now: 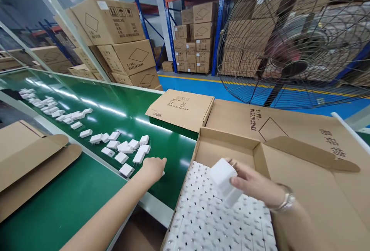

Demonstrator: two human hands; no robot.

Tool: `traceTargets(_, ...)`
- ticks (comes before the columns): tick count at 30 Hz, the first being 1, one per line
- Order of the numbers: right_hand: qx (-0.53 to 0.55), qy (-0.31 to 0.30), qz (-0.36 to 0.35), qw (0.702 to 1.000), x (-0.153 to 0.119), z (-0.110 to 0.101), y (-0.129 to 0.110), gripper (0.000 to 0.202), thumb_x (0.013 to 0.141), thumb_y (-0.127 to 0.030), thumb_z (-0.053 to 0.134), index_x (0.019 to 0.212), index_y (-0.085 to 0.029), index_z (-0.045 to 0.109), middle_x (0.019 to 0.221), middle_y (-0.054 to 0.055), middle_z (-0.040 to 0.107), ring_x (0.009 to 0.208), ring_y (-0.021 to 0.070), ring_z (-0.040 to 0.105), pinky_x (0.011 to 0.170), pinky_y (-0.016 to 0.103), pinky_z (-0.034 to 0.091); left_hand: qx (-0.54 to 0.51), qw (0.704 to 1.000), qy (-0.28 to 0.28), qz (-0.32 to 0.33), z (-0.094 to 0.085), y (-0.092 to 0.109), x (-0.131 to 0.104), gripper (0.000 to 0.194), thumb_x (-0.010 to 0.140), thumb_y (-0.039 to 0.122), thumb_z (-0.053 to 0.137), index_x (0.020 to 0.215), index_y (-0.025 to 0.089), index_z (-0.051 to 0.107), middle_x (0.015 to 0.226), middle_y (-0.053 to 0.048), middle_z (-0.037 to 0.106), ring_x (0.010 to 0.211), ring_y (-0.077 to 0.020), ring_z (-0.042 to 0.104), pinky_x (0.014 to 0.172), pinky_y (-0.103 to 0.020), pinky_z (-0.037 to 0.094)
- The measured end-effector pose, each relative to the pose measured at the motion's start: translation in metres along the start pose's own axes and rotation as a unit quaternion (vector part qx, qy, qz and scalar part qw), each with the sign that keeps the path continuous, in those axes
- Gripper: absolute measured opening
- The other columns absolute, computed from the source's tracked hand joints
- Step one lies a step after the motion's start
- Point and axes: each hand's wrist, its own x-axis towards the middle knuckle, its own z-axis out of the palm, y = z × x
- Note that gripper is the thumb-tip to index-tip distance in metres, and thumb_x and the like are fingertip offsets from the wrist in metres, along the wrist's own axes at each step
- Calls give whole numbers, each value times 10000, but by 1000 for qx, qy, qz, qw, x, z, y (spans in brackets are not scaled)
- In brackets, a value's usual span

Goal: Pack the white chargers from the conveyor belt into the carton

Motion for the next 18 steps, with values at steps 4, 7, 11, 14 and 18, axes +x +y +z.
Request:
traceTargets(4, -392, 162, 126, 897, 6, -31, 10, 579, 750, -604, 430, 1169, -210, 496, 963, 103, 646, 825, 308, 601, 704, 420, 467, 9, 1000, 3, 4, 12, 8, -3, 329, 617, 34, 619, 932, 128, 616, 955, -168, 632, 877, -302, 609, 670, -364, 466)
traceTargets(7, -452, 102, 136, 876, 14, -23, 30, 605, 754, -610, 409, 1187, -203, 519, 1139, 116, 593, 1009, 340, 546, 817, 443, 448, 7, 1000, 26, 5, 23, 7, -12, 451, 656, 44, 592, 1096, 136, 544, 1031, -168, 594, 934, -294, 586, 693, -357, 463)
traceTargets(11, -377, 1, 69, 924, 11, -9, 42, 516, 827, -574, 334, 1171, -249, 539, 1241, 46, 533, 1140, 258, 470, 928, 346, 416, -19, 992, 116, 40, 32, -13, -30, 600, 738, 206, 565, 1293, 189, 338, 1164, -131, 517, 1054, -282, 507, 801, -383, 441)
traceTargets(14, -416, 42, 69, 906, 8, -8, 35, 513, 842, -565, 301, 1178, -253, 533, 1234, 57, 538, 1131, 259, 479, 920, 381, 426, -47, 985, 163, 18, 32, -42, -43, 377, 825, 156, 376, 1197, 168, 434, 1081, -111, 555, 985, -248, 539, 774, -360, 452)
traceTargets(18, -556, 183, -41, 809, 30, 24, 1, 510, 826, -548, 369, 1155, -193, 531, 1186, 118, 547, 1083, 310, 488, 861, 474, 431, -42, 991, 103, -72, 30, -80, -46, 366, 781, 26, 314, 1061, 161, 507, 1052, -113, 559, 1002, -239, 526, 778, -357, 445)
